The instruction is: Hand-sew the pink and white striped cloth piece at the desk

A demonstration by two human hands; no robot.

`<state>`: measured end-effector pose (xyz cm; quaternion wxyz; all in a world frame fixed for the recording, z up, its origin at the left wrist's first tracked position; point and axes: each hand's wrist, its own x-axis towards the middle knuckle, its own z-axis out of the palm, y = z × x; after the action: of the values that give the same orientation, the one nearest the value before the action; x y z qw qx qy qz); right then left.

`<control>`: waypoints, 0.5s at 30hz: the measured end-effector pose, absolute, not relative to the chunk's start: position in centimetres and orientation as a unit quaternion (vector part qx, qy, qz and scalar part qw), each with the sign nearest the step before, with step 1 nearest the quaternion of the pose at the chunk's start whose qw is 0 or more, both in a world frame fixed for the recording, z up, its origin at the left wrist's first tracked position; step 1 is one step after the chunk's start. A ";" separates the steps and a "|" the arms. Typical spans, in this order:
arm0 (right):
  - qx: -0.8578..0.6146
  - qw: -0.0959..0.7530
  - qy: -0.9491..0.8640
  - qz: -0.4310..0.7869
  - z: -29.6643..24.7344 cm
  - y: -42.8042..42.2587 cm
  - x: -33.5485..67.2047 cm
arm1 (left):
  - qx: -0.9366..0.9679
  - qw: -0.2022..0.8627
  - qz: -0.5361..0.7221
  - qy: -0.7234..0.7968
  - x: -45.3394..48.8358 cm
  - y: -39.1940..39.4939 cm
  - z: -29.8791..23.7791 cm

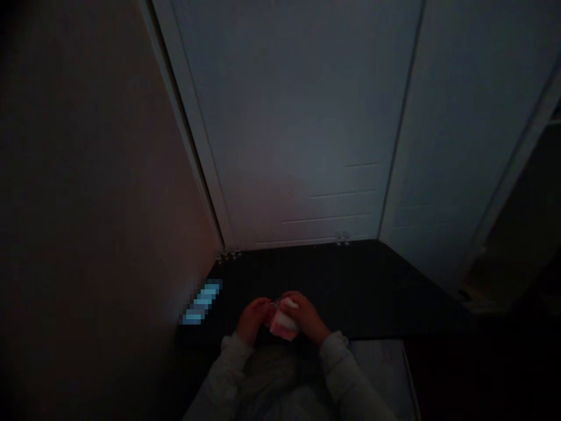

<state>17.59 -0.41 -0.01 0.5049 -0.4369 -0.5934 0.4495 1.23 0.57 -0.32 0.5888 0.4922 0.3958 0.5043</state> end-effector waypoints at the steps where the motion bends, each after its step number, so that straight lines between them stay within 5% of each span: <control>1: -0.435 0.503 -0.598 0.447 0.0 -0.4 17.6 | 0.494 0.588 0.505 0.394 1.2 0.6 -0.3; 15: -0.442 0.505 -0.589 0.450 0.9 -0.9 17.6 | 0.494 0.581 0.503 0.406 1.2 0.7 -0.6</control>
<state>17.62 -0.95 0.85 0.5055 -0.4422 -0.5886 0.4500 1.16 0.69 -0.55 0.5809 0.4943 0.4062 0.5032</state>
